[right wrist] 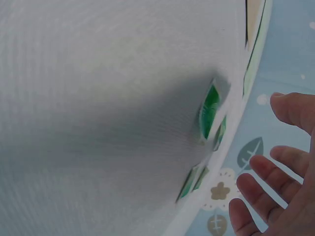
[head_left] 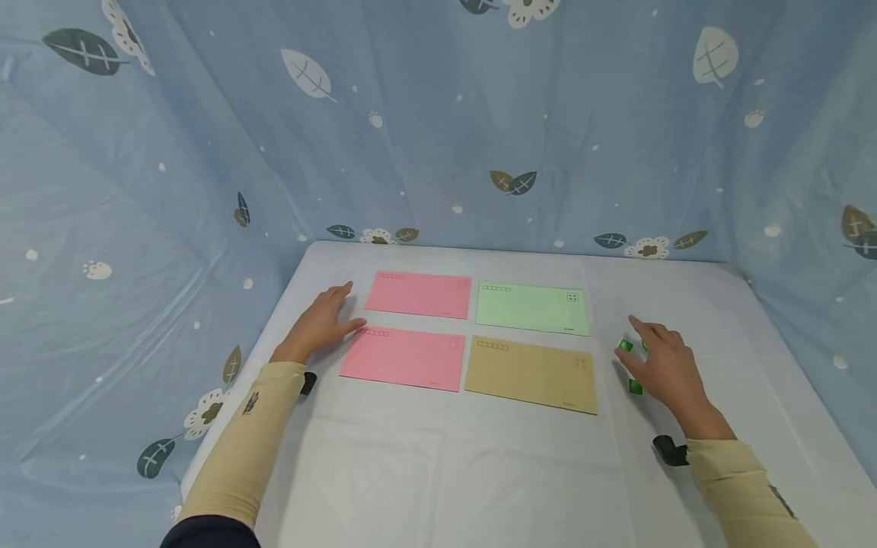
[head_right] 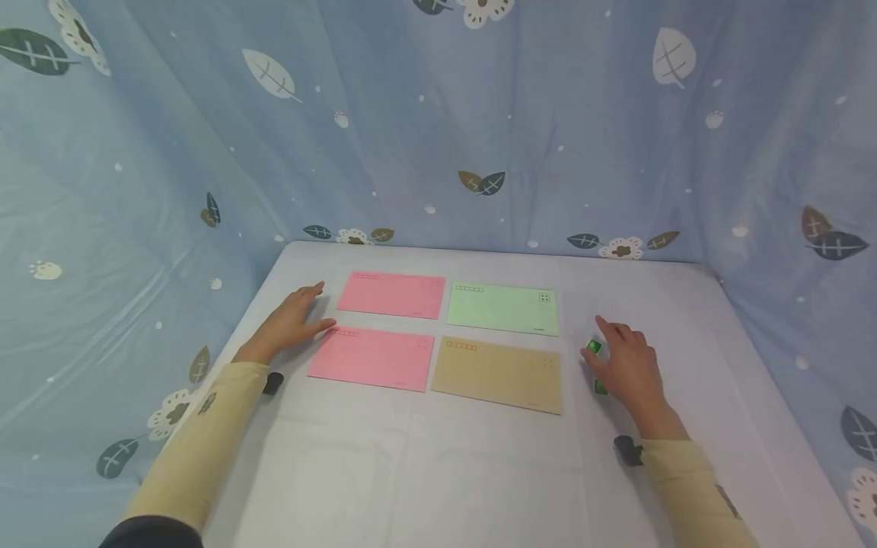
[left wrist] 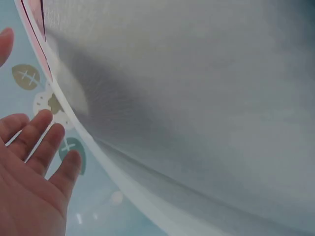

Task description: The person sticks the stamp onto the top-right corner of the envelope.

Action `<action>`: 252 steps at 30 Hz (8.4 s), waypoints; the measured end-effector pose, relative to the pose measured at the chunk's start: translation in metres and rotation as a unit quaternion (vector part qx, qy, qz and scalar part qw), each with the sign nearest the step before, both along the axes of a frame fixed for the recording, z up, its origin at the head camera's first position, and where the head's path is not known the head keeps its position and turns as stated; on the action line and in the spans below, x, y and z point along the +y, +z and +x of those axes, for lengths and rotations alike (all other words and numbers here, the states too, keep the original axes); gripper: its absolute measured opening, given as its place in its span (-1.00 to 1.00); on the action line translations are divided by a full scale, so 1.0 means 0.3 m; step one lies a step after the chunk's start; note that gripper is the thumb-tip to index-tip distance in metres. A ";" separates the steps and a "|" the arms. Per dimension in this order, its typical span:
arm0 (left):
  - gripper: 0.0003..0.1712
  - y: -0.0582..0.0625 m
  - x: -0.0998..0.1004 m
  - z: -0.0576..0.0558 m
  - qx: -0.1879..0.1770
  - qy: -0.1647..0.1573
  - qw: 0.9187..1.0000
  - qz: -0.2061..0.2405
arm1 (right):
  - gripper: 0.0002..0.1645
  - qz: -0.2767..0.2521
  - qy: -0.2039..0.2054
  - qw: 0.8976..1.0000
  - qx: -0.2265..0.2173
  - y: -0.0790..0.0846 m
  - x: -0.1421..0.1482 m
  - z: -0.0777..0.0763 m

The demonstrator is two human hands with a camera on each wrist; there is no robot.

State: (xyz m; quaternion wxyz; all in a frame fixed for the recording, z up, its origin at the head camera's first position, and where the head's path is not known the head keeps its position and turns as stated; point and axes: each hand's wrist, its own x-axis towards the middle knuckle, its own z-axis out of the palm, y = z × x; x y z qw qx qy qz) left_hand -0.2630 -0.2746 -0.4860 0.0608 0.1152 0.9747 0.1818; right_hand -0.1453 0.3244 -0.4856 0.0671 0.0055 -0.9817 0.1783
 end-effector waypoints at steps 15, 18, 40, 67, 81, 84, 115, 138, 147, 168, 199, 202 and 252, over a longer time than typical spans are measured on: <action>0.13 -0.008 0.006 -0.061 -0.005 -0.014 1.000 0.003 | -0.19 0.001 -0.010 1.000 -0.018 -0.029 0.013 -0.016; 0.13 -0.011 0.007 -0.072 -0.010 -0.011 1.000 0.003 | -0.21 0.002 -0.016 0.999 -0.027 -0.033 0.015 -0.021; 0.17 0.006 0.045 -0.142 -0.037 -0.016 0.999 -0.009 | -0.35 0.015 -0.010 0.999 -0.040 -0.034 0.027 -0.041; 0.39 -0.026 0.062 -0.263 -0.073 -0.050 0.996 -0.012 | -0.52 0.013 0.012 0.999 -0.044 -0.066 0.050 -0.062; 0.38 -0.023 0.082 -0.275 -0.090 -0.057 0.994 -0.016 | -0.59 -0.005 0.006 0.998 -0.057 -0.049 0.034 -0.070; 0.35 -0.026 0.086 -0.279 -0.090 -0.055 0.994 -0.015 | -0.58 -0.009 0.005 0.998 -0.062 -0.048 0.035 -0.072; 0.34 -0.043 0.087 -0.283 -0.097 -0.049 0.994 -0.010 | -0.65 -0.050 -0.019 0.997 -0.057 -0.044 0.032 -0.059; 0.32 -0.039 0.085 -0.290 -0.100 -0.052 0.994 -0.005 | -0.64 -0.064 -0.037 0.997 -0.035 -0.010 0.002 -0.099; 0.32 -0.044 0.089 -0.290 -0.098 -0.048 0.994 -0.005 | -0.64 -0.065 -0.026 0.997 -0.029 0.003 -0.027 -0.118; 0.31 -0.048 0.087 -0.295 -0.097 -0.044 0.994 -0.005 | -0.64 -0.082 -0.020 0.996 -0.028 0.012 -0.074 -0.152; 0.33 -0.040 0.084 -0.286 -0.096 -0.043 0.994 0.002 | -0.66 -0.096 0.034 0.995 -0.010 0.034 -0.152 -0.228; 0.33 -0.040 0.086 -0.285 -0.098 -0.042 0.994 0.004 | -0.67 -0.099 0.037 0.994 -0.009 0.031 -0.163 -0.234; 0.28 -0.017 0.097 -0.272 -0.096 -0.039 0.995 0.006 | -0.67 -0.119 0.072 0.990 -0.013 0.029 -0.345 -0.316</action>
